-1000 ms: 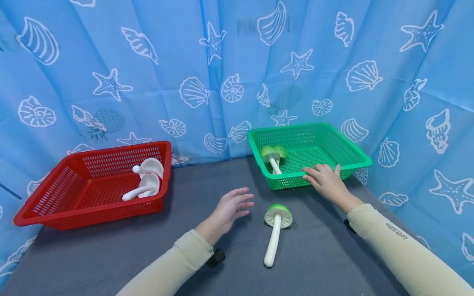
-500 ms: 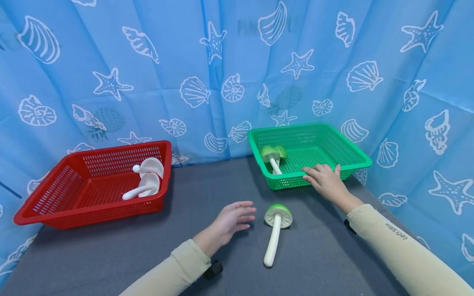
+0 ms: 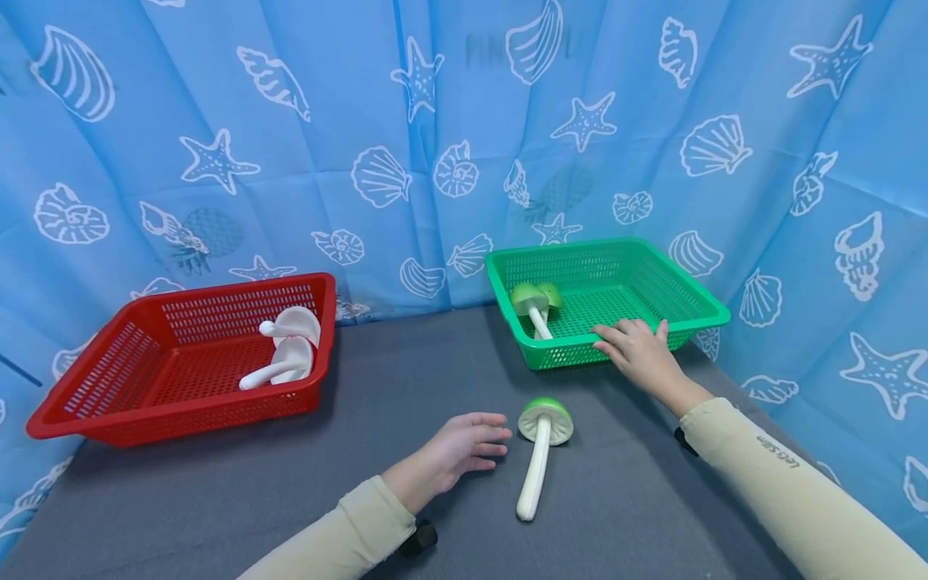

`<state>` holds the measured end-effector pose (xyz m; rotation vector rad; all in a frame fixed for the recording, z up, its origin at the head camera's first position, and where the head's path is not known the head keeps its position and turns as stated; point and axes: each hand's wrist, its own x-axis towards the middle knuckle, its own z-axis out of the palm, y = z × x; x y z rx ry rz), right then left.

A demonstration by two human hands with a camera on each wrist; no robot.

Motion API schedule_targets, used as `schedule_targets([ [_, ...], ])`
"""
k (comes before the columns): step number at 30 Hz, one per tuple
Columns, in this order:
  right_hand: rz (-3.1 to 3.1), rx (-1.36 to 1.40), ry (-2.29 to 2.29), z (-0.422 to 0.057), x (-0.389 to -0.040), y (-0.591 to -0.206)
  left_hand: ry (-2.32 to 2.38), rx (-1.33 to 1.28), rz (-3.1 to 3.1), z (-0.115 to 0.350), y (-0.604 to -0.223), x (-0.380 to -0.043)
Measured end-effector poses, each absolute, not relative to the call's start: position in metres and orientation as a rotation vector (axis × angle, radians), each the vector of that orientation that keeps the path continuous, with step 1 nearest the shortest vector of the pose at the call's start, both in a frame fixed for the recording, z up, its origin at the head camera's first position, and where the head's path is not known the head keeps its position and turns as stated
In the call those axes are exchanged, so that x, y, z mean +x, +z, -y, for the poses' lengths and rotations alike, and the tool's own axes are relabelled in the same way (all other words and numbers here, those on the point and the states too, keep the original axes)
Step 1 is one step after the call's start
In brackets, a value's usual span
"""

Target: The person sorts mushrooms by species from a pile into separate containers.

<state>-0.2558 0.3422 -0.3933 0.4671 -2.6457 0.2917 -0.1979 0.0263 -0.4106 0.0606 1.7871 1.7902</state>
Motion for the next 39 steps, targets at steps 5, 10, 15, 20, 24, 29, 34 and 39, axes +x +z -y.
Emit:
schedule_targets([
  [5, 2.645, 0.472, 0.284, -0.342, -0.256, -0.392, 1.742, 0.062, -1.741, -0.032, -0.411, -0.194],
  [10, 2.642, 0.471, 0.284, -0.341, -0.255, -0.392, 1.702, 0.103, -1.748, -0.039, -0.415, -0.191],
  [15, 2.638, 0.478, 0.286, -0.341, -0.255, -0.392, 1.663, 0.164, -1.761, -0.048, -0.422, -0.191],
  [20, 2.64, 0.477, 0.284, -0.34, -0.254, -0.392, 1.62, 0.152, -1.803, -0.058, -0.423, -0.192],
  [24, 2.634, 0.474, 0.294, -0.339, -0.254, -0.391, 1.565, 0.115, -1.855, -0.065, -0.423, -0.192],
  [29, 2.63, 0.477, 0.288, -0.34, -0.254, -0.393, 1.556, 0.092, -1.911, -0.07, -0.426, -0.192],
  [34, 2.622, 0.485, 0.28, -0.34, -0.255, -0.394, 1.631, 0.109, -1.919, -0.068, -0.423, -0.192],
  [39, 2.614, 0.489, 0.284, -0.341, -0.255, -0.394, 1.691, 0.172, -1.91, -0.062, -0.41, -0.195],
])
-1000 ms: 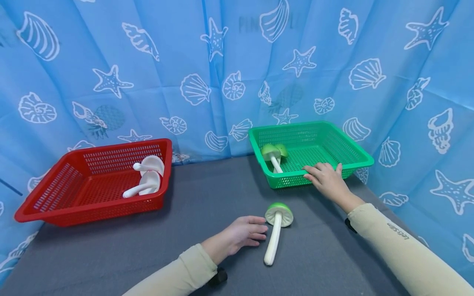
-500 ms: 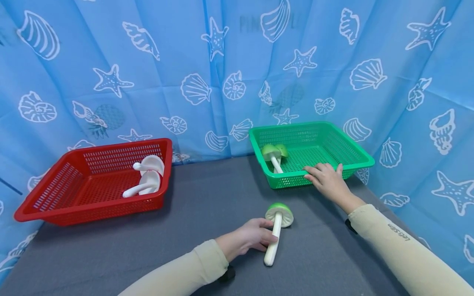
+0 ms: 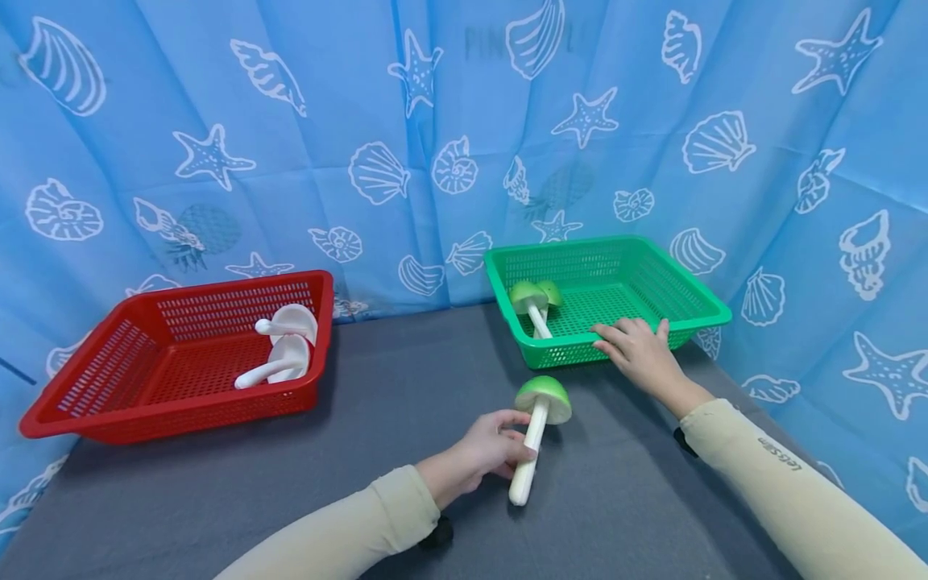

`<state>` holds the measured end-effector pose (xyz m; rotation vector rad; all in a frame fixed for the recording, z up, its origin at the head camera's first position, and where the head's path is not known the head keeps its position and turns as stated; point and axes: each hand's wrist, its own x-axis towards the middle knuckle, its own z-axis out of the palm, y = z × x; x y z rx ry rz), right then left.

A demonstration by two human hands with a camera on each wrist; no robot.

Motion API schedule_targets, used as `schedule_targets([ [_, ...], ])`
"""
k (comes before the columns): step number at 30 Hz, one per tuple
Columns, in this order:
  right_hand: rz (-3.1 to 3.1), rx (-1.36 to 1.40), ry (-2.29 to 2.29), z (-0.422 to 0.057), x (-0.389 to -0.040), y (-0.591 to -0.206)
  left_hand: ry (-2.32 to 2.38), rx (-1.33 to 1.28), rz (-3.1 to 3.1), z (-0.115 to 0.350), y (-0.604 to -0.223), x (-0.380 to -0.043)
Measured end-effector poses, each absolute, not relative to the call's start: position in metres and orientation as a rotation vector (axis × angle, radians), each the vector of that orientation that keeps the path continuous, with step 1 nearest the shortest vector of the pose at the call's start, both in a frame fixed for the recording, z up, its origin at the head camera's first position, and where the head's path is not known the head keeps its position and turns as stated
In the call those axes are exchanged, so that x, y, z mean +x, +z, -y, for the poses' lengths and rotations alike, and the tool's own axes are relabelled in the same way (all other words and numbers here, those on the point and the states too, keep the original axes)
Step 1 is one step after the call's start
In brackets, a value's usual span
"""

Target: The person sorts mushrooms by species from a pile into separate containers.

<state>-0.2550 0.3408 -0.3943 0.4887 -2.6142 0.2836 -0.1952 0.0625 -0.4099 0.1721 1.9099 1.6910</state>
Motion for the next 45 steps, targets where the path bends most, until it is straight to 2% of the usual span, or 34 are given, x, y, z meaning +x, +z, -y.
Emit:
schedule_targets([
  [8, 2.606, 0.49, 0.278, -0.342, -0.256, -0.395, 1.837, 0.245, -1.912, -0.064, -0.381, -0.21],
  [27, 2.598, 0.479, 0.267, -0.342, -0.258, -0.398, 1.959, 0.164, -1.866, -0.093, -0.316, -0.263],
  [35, 2.618, 0.474, 0.276, -0.343, -0.257, -0.398, 1.97, 0.156, -1.909, -0.109, -0.307, -0.285],
  [45, 2.617, 0.47, 0.274, -0.341, -0.256, -0.396, 2.021, 0.17, -2.001, -0.128, -0.314, -0.313],
])
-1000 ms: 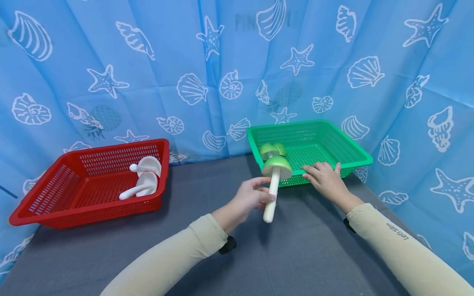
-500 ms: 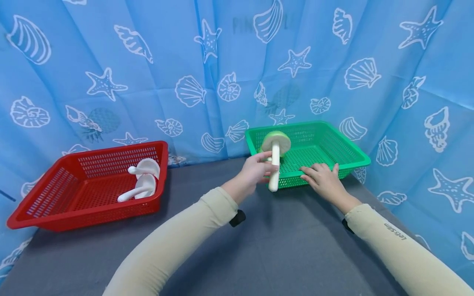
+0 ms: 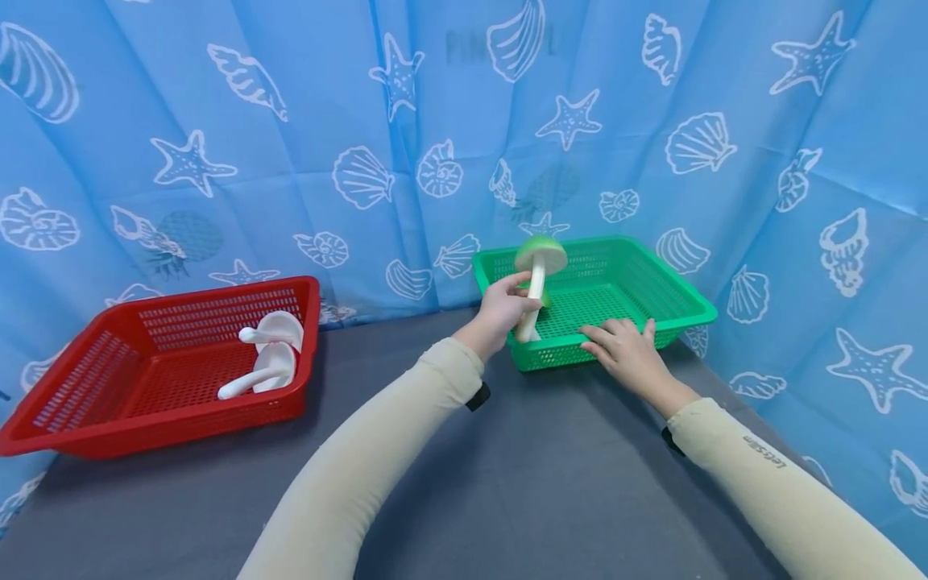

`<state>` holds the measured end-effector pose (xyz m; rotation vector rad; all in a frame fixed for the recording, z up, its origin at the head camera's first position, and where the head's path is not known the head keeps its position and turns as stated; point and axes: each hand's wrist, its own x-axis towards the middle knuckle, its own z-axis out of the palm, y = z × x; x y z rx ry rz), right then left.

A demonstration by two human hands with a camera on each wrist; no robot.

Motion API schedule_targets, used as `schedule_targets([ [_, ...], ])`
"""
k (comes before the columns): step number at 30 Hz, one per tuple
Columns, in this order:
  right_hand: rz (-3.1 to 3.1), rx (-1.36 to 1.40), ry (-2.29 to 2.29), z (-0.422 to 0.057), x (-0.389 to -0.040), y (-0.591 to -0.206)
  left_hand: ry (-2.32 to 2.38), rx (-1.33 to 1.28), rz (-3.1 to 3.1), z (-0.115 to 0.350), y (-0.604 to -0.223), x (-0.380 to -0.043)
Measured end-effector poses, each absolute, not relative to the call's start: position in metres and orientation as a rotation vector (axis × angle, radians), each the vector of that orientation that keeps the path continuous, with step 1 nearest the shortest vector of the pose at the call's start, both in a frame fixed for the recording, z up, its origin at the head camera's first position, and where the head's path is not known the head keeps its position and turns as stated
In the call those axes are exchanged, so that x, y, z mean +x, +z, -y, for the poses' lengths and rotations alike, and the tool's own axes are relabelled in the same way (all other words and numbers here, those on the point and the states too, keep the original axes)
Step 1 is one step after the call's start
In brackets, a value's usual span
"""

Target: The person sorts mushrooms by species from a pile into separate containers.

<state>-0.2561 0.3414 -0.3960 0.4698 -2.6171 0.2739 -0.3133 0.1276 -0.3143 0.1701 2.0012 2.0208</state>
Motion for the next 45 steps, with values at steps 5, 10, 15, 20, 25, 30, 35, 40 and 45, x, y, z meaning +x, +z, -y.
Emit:
schedule_targets([
  [5, 2.628, 0.493, 0.272, -0.334, -0.259, -0.396, 2.076, 0.155, -2.009, -0.131, -0.319, -0.321],
  [10, 2.628, 0.512, 0.284, -0.327, -0.263, -0.398, 1.997, 0.244, -2.076, -0.13, -0.328, -0.327],
  [15, 2.628, 0.51, 0.301, -0.325, -0.262, -0.399, 1.881, 0.304, -2.108, -0.124, -0.338, -0.325],
  [20, 2.64, 0.51, 0.308, -0.325, -0.266, -0.401, 1.87, 0.334, -2.152, -0.107, -0.34, -0.317],
  [25, 2.648, 0.528, 0.316, -0.33, -0.271, -0.4, 1.924, 0.286, -2.125, -0.085, -0.336, -0.305],
  [30, 2.675, 0.544, 0.324, -0.338, -0.276, -0.397, 1.943, 0.316, -2.104, -0.06, -0.334, -0.291],
  [35, 2.733, 0.544, 0.332, -0.346, -0.28, -0.391, 1.914, 0.374, -2.212, -0.029, -0.333, -0.278],
  [40, 2.827, 0.543, 0.379, -0.354, -0.279, -0.384, 1.721, 0.459, -2.461, 0.019, -0.329, -0.264],
  [45, 2.841, 0.492, 0.41, -0.365, -0.273, -0.369, 1.477, 0.544, -2.754, 0.076, -0.322, -0.249],
])
